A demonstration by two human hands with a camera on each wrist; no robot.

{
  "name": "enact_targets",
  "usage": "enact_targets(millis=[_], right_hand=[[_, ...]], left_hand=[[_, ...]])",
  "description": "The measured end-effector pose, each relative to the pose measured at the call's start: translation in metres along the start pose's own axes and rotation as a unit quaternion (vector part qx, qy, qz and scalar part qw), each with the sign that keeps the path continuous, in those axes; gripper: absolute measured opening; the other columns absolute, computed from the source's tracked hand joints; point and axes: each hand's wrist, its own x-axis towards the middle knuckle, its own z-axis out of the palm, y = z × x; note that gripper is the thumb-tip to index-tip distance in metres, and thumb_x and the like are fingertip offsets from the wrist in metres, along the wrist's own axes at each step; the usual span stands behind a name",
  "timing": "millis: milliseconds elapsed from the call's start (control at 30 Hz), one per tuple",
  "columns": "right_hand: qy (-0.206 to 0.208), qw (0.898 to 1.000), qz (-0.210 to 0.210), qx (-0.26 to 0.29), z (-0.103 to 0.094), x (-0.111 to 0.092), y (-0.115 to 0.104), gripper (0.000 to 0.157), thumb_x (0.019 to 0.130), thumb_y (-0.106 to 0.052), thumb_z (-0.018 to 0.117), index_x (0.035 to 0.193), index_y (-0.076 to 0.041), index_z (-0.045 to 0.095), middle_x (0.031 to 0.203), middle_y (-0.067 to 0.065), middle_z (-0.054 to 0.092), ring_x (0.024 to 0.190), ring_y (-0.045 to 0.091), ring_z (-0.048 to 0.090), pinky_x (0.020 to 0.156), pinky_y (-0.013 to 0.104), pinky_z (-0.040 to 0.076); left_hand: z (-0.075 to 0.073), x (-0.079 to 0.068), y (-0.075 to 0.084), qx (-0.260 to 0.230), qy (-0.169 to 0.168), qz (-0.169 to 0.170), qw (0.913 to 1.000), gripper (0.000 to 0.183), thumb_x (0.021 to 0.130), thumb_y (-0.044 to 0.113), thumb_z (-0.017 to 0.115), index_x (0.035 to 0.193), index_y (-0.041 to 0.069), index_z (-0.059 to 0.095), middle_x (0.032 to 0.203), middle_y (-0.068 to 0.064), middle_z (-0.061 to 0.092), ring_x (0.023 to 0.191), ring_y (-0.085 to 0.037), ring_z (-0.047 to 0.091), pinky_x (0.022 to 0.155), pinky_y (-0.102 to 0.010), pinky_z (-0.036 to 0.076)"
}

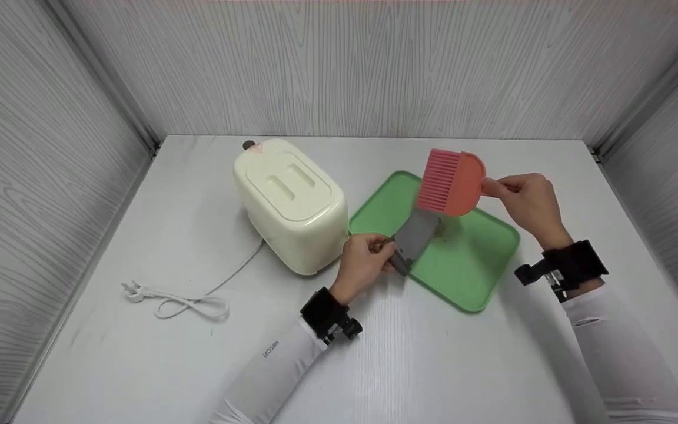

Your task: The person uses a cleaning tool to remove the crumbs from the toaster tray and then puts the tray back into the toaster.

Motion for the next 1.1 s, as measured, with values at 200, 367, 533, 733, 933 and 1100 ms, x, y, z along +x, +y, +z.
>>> enact_targets(millis=[200,367,533,733,933,1100], right_hand=[[-0.003,1.000,0.007,-0.002,0.003,-0.002,0.006,0.043,0.098,-0.050,0.069,0.101,-0.011,0.084,0.100,0.010,0.080,0.062,0.008,0.036,0.064,0.027,0.031],[0.001,1.000,0.007,-0.019,0.004,-0.004,0.012,0.043,0.098,-0.049,0.068,0.101,-0.009,0.084,0.099,0.012,0.079,0.062,0.011,0.035,0.057,0.027,0.025],[0.007,0.999,0.011,-0.033,0.005,-0.006,0.017,0.045,0.098,-0.050,0.068,0.101,-0.007,0.083,0.099,0.014,0.079,0.065,0.013,0.043,0.057,0.026,0.027],[0.010,1.000,0.012,-0.026,0.005,-0.009,0.025,0.041,0.099,-0.047,0.069,0.099,-0.009,0.084,0.096,0.011,0.080,0.060,0.008,0.037,0.056,0.026,0.028],[0.010,0.999,0.010,-0.040,0.003,-0.011,0.027,0.040,0.099,-0.046,0.068,0.099,-0.009,0.084,0.096,0.013,0.079,0.054,0.006,0.030,0.050,0.026,0.021],[0.002,0.997,0.022,-0.069,0.000,-0.013,0.023,0.043,0.099,-0.049,0.067,0.102,-0.009,0.084,0.099,0.013,0.079,0.052,0.007,0.034,0.044,0.025,0.019]], left_hand=[[0.001,0.000,0.002,-0.003,0.000,-0.006,1.0000,0.015,0.096,0.001,0.069,0.107,-0.008,0.074,0.080,-0.009,0.068,0.058,-0.012,0.066,0.067,-0.045,0.068],[0.001,-0.001,0.003,-0.007,0.000,-0.003,1.0000,0.016,0.096,0.000,0.069,0.107,-0.009,0.074,0.080,-0.010,0.067,0.057,-0.011,0.066,0.066,-0.044,0.068],[0.001,-0.001,0.002,-0.013,0.000,-0.006,0.9999,0.015,0.096,0.001,0.069,0.107,-0.008,0.074,0.080,-0.008,0.067,0.058,-0.011,0.067,0.066,-0.041,0.068],[-0.001,0.000,-0.001,-0.004,0.001,0.010,0.9999,0.015,0.096,0.001,0.068,0.106,-0.007,0.075,0.080,-0.008,0.069,0.058,-0.012,0.068,0.061,-0.034,0.067],[-0.001,0.000,-0.001,-0.008,-0.001,0.015,0.9999,0.015,0.096,0.000,0.067,0.105,-0.008,0.075,0.080,-0.008,0.069,0.059,-0.011,0.068,0.061,-0.030,0.067],[-0.001,0.000,-0.001,-0.007,0.002,0.018,0.9998,0.015,0.096,0.000,0.066,0.105,-0.008,0.075,0.080,-0.009,0.069,0.059,-0.012,0.068,0.060,-0.030,0.067]])
